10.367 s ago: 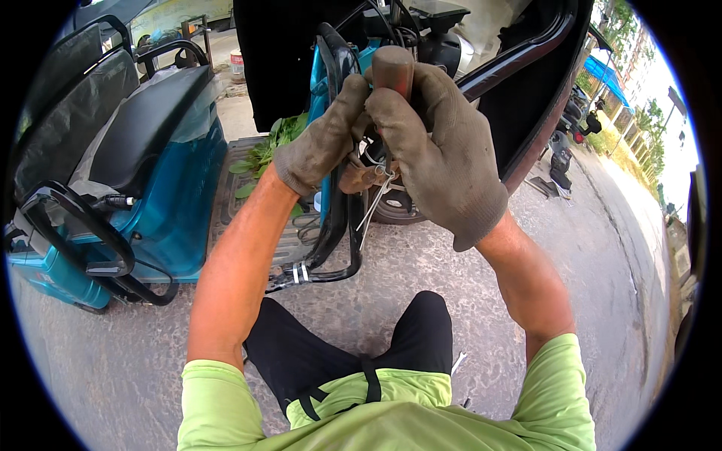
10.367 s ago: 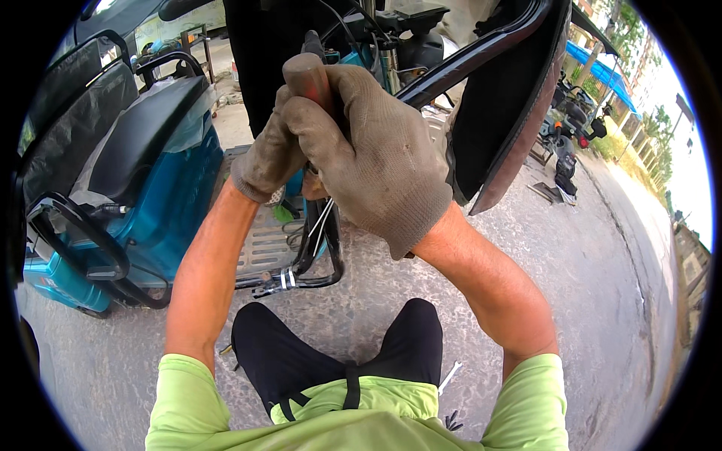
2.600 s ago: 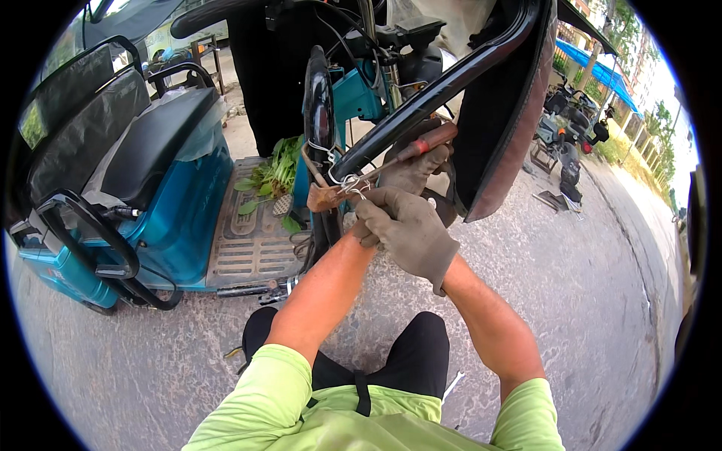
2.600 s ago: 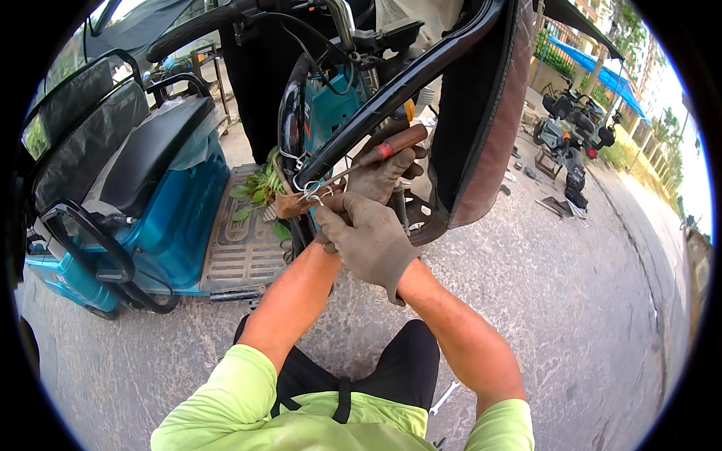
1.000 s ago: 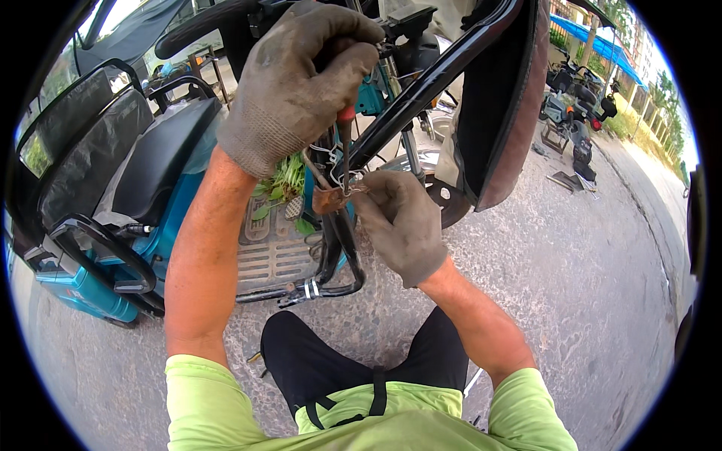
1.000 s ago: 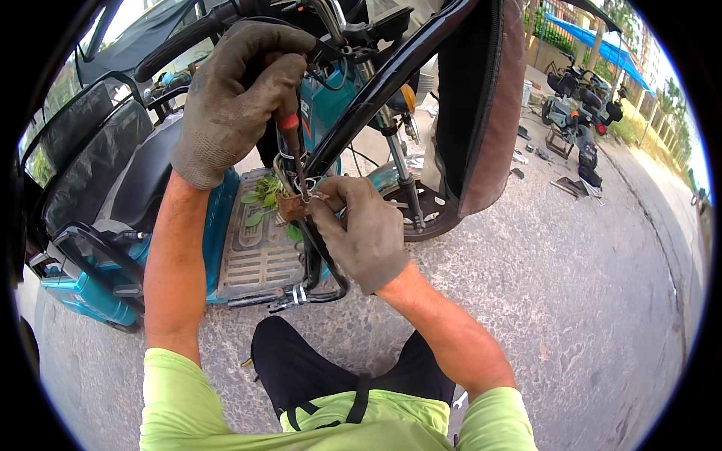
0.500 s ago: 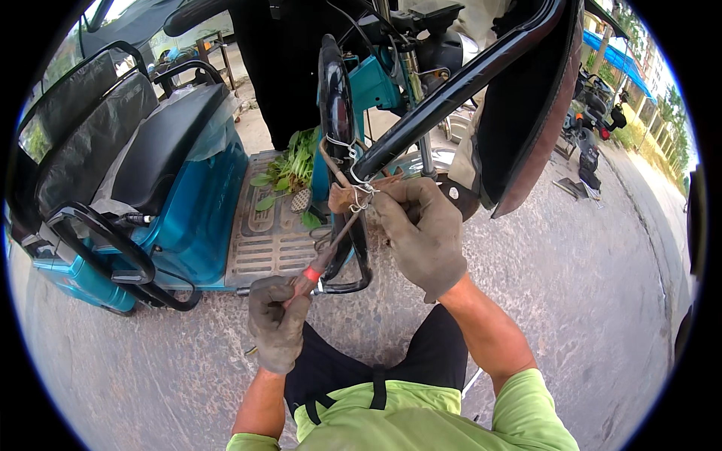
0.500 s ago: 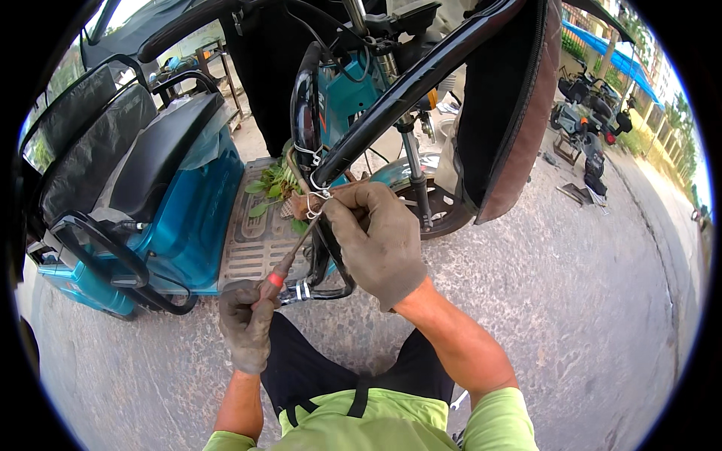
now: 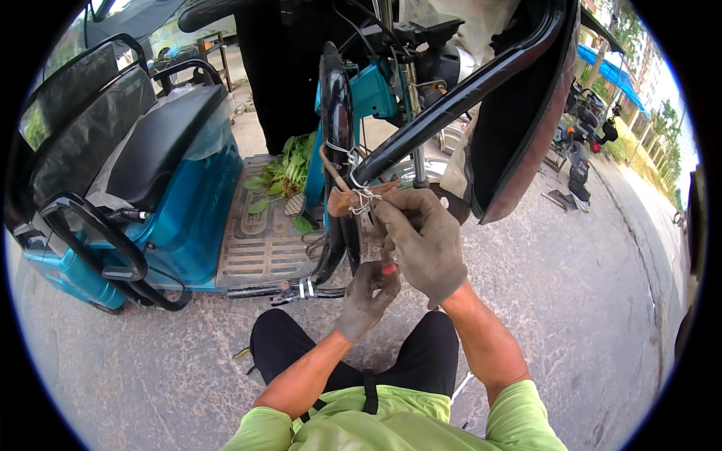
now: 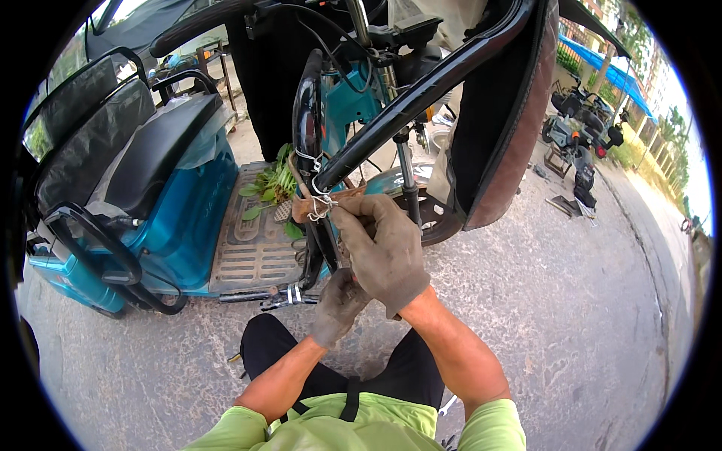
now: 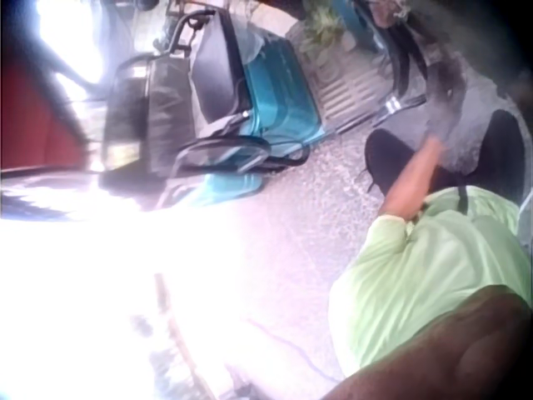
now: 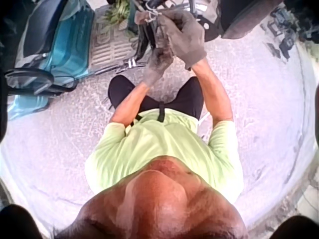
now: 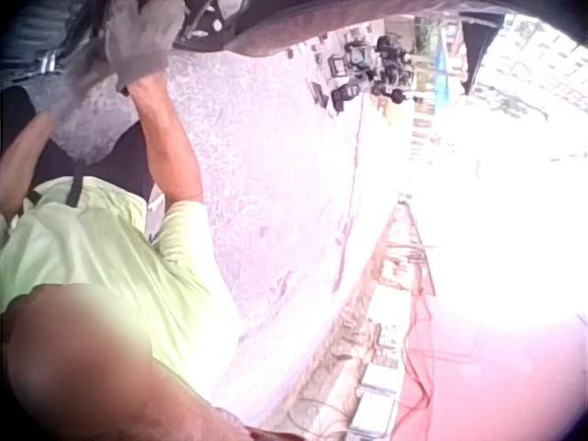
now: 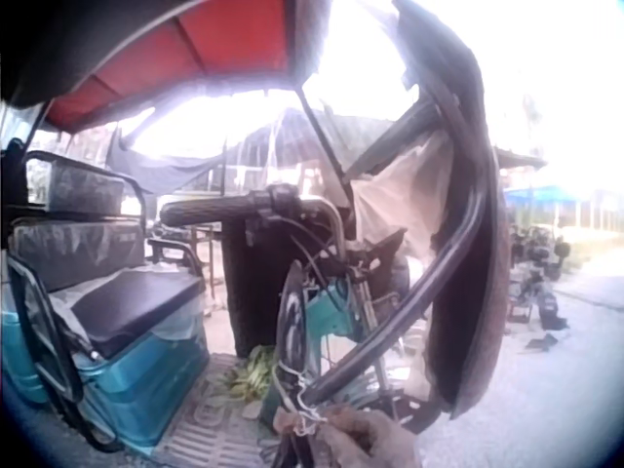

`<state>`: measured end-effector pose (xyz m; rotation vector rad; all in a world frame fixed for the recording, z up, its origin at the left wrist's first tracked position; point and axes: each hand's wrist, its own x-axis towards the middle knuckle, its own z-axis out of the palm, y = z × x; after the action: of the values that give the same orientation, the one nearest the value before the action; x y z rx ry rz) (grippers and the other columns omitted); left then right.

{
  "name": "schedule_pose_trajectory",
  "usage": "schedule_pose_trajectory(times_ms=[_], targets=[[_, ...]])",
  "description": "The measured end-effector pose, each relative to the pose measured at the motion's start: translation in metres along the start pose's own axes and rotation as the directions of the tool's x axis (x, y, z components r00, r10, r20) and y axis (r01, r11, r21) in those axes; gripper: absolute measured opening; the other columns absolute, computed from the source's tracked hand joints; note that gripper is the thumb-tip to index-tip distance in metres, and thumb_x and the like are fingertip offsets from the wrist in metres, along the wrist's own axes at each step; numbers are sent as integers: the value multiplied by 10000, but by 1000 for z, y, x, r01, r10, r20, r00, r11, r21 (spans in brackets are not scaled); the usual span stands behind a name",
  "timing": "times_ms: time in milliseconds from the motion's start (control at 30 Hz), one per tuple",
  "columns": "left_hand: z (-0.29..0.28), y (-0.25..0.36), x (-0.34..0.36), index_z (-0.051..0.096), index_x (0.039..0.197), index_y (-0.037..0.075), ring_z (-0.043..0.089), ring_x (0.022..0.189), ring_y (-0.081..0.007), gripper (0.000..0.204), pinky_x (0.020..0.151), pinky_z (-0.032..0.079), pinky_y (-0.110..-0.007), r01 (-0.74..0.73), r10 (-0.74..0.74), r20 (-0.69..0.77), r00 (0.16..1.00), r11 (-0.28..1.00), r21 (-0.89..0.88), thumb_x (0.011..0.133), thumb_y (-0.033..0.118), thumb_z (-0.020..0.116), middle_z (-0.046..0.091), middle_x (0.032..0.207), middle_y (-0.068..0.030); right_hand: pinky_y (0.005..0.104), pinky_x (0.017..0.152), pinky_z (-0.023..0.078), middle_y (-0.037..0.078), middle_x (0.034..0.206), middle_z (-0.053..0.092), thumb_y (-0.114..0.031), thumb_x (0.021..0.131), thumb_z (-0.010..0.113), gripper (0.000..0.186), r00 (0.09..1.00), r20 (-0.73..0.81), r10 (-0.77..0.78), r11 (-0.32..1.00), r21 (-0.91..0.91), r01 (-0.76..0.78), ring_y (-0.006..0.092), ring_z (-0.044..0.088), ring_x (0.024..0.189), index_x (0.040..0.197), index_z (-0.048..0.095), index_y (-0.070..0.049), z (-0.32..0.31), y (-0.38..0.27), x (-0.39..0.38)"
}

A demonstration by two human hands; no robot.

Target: The person sits on the ground and uses a wrench and screwdriver to adjust and tighten components on the handlebar of a teal scooter. The person repeatedly tightens bolts and adjusts a metal bracket attached to the handlebar.

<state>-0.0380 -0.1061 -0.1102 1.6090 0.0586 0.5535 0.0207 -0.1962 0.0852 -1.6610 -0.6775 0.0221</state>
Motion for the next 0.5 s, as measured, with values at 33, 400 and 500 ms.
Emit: schedule_pose_trajectory(times_ms=[33,400,500], targets=[[-3,0,-7,579,1298,-26,720,1012,-203,357,910,601,-372,74,-70,30,997,982,-174,1044,170,736,699,1165,-148,274,635,538,70,796,717,-166,1011,753,239,1000,2,-6,1000,2,6,92,656,688,1087,694,52,0,0,0],[-138,72,-106,613,1339,-55,664,853,-171,563,780,551,-331,1,-6,-87,996,998,-56,1068,434,680,704,962,-105,248,602,509,53,880,718,-142,1015,745,232,996,39,-76,994,77,73,70,623,684,1124,668,48,-1,10,6],[-176,118,-87,656,1291,-32,647,727,-182,494,663,540,-341,-112,142,-192,971,981,160,1047,395,703,671,820,-84,242,590,501,49,880,714,-146,1018,743,228,998,61,0,990,139,-8,64,613,678,1123,668,42,-2,10,6]])
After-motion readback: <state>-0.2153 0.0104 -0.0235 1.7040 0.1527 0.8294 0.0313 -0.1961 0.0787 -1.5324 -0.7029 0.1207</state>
